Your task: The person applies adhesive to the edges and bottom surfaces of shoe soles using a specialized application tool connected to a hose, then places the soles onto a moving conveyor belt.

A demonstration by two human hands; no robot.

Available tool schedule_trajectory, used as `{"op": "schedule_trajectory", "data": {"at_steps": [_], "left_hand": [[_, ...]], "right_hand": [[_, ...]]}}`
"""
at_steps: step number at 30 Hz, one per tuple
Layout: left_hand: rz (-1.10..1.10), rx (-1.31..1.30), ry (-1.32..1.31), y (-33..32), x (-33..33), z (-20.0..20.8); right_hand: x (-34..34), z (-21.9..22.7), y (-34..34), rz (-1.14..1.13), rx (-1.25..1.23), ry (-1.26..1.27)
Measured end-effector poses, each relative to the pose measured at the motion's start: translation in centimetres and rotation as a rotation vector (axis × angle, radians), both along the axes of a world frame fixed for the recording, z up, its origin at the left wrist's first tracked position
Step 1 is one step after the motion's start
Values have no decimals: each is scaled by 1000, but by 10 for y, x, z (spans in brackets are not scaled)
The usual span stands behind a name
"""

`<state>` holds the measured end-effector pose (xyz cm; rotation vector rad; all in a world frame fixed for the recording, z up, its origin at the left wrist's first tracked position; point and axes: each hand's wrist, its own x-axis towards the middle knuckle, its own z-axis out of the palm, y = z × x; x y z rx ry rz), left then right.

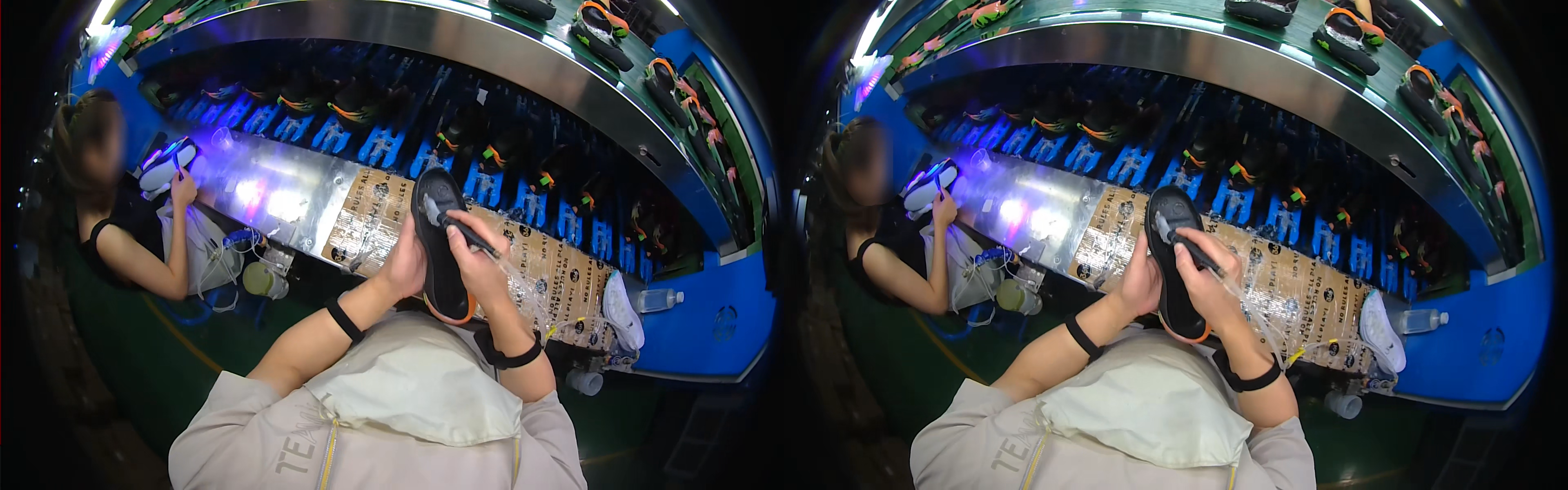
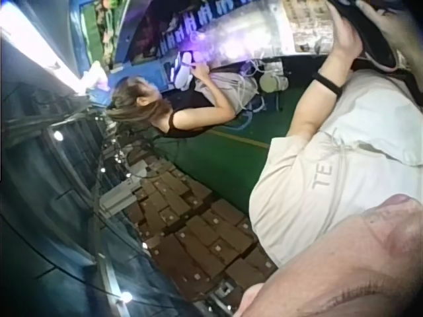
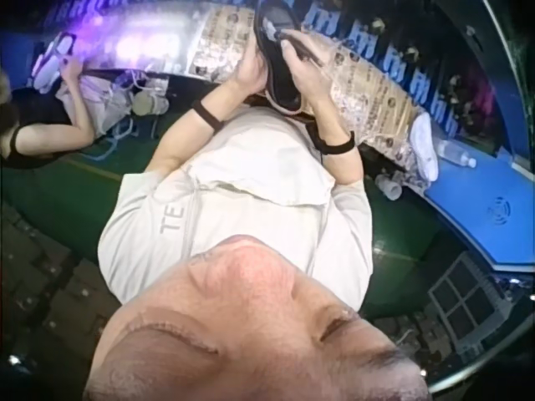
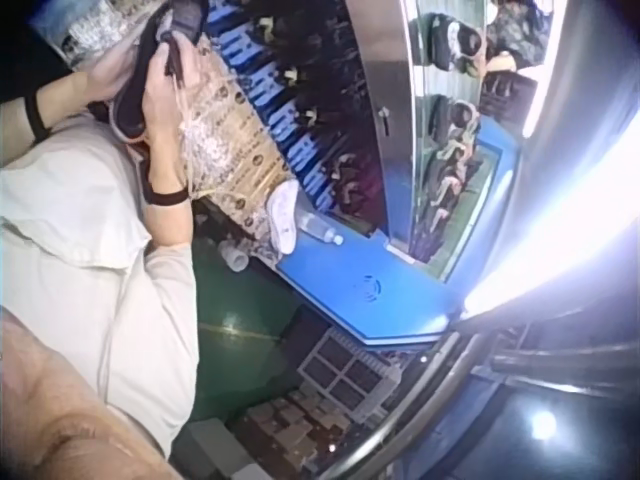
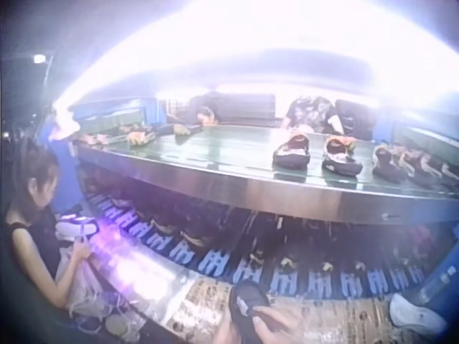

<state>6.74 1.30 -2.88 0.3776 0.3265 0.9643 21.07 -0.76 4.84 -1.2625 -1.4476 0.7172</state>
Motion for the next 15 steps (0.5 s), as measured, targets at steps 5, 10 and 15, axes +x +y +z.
{"op": "schedule_trajectory", "data": {"at_steps": [5, 10, 15], "left_hand": [[3, 93, -16, 25, -16, -7], [-11, 59, -46, 21, -13, 5], [80, 120, 127, -15, 5, 24]], "right_hand": [[35, 48, -34, 308, 24, -457], [51, 72, -31, 350, -144, -317], [11, 53, 1, -18, 155, -17]]}}
